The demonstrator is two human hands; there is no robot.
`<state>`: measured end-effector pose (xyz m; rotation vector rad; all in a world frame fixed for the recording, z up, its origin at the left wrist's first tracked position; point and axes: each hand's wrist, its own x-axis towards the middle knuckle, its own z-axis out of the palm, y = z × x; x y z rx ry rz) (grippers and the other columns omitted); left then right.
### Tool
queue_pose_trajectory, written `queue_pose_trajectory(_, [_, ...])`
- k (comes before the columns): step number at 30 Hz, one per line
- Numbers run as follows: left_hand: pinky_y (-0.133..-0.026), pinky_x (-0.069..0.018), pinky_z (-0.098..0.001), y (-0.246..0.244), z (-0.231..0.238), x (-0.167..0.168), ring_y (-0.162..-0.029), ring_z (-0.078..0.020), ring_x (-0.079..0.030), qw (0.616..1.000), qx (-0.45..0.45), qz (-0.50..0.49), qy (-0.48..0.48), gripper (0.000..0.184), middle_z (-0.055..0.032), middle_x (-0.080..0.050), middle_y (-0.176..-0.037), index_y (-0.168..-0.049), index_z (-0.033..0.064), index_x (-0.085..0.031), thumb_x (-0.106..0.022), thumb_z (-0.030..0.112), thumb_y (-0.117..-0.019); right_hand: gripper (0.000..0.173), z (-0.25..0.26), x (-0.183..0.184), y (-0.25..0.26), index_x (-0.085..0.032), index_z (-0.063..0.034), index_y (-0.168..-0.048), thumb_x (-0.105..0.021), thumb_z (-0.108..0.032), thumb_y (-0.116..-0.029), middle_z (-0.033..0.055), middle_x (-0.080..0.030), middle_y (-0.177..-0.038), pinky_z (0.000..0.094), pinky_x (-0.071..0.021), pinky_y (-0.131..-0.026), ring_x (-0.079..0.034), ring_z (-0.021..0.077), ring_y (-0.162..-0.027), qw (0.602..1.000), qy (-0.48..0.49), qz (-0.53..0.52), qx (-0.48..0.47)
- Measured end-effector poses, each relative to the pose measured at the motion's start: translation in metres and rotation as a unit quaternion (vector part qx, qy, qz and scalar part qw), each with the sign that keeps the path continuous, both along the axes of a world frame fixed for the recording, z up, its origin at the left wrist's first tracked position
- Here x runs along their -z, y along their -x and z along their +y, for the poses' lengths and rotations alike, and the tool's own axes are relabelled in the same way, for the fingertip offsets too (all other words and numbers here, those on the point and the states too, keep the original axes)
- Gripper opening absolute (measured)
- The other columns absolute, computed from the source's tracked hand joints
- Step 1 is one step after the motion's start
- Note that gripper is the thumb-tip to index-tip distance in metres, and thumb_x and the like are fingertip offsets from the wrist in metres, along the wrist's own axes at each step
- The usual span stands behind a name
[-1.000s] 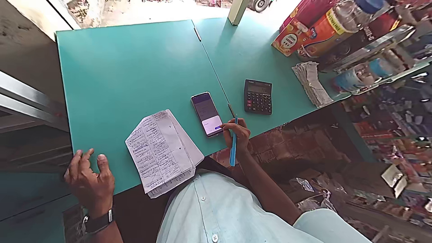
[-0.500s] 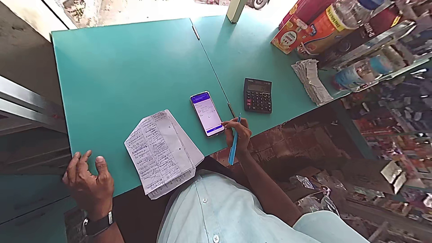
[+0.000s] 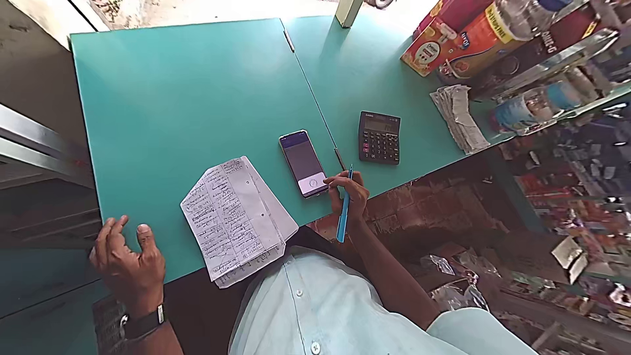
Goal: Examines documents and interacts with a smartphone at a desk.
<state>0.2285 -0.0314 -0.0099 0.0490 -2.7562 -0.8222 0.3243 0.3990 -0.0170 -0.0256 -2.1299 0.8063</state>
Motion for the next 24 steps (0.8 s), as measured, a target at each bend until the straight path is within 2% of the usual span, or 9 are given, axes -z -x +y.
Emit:
queue_pose_trajectory(7, [-0.121, -0.0248, -0.0498, -0.0008, -0.0021, -0.001, -0.144, -0.037, -0.041, 1.0, 0.008, -0.004, 0.005, 0.055, -0.0222, -0.051, -0.149, -0.139, 0.0004, -0.057, -0.042, 0.042, -0.106, 0.01, 0.0025, 0.0021, -0.0026, -0.07, -0.0102, -0.082, -0.061, -0.009, -0.0884, 0.0016, -0.076, -0.084, 0.0294, -0.0513, -0.088, -0.068, 0.0152, -0.09, 0.999, -0.009, 0.01, -0.048])
queue_pose_trajectory(9, [-0.121, -0.0258, -0.0506, -0.0002, -0.0028, 0.0008, -0.143, -0.0381, -0.042, 1.0, 0.008, 0.002, -0.001, 0.056, -0.0229, -0.052, -0.148, -0.139, 0.0002, -0.058, -0.043, 0.043, -0.1057, 0.013, 0.0041, 0.001, -0.0022, -0.07, -0.012, -0.084, -0.06, -0.012, -0.0911, 0.0005, -0.077, -0.088, 0.0298, -0.0483, -0.092, -0.067, 0.0139, -0.093, 0.996, -0.012, -0.001, -0.092])
queue_pose_trajectory(11, [-0.12, -0.0263, -0.0518, 0.0011, -0.0048, 0.0051, -0.142, -0.0398, -0.043, 1.0, 0.01, 0.013, 0.002, 0.055, -0.024, -0.053, -0.147, -0.138, -0.0002, -0.058, -0.043, 0.043, -0.1058, 0.017, 0.0057, 0.0008, -0.0021, -0.073, -0.014, -0.087, -0.059, -0.015, -0.0953, 0.0, -0.079, -0.096, 0.0327, -0.0449, -0.097, -0.067, 0.0152, -0.101, 0.99, -0.024, -0.029, -0.134])
queue_pose_trajectory(14, [-0.12, -0.0264, -0.051, 0.002, -0.0047, 0.0067, -0.143, -0.0389, -0.043, 1.0, 0.012, 0.009, 0.011, 0.055, -0.0222, -0.053, -0.148, -0.138, 0.0014, -0.058, -0.042, 0.043, -0.106, 0.02, 0.0075, 0.0005, -0.0015, -0.076, -0.0155, -0.09, -0.057, -0.015, -0.0979, -0.0018, -0.079, -0.103, 0.0352, -0.0424, -0.102, -0.065, 0.0167, -0.109, 0.984, -0.049, -0.06, -0.158])
queue_pose_trajectory(18, [-0.12, -0.0271, -0.052, 0.0008, -0.0042, 0.0036, -0.142, -0.0387, -0.044, 1.0, 0.005, 0.013, 0.004, 0.054, -0.0223, -0.054, -0.147, -0.137, 0.001, -0.059, -0.042, 0.042, -0.1063, 0.022, 0.0051, -0.0019, 0.0, -0.076, -0.0167, -0.09, -0.056, -0.015, -0.0988, -0.0028, -0.079, -0.103, 0.0351, -0.043, -0.102, -0.066, 0.0164, -0.108, 0.984, -0.057, -0.076, -0.152])
queue_pose_trajectory(24, [-0.119, -0.0285, -0.0538, 0.0019, -0.0041, 0.0059, -0.14, -0.0392, -0.046, 0.999, 0.009, 0.039, 0.002, 0.054, -0.0231, -0.055, -0.145, -0.134, 0.0, -0.061, -0.038, 0.04, -0.1074, 0.018, 0.0046, -0.0023, 0.0008, -0.071, -0.0127, -0.089, -0.056, -0.013, -0.0986, 0.0018, -0.078, -0.098, 0.0307, -0.0471, -0.1, -0.068, 0.0148, -0.101, 0.988, 0.008, -0.016, -0.153])
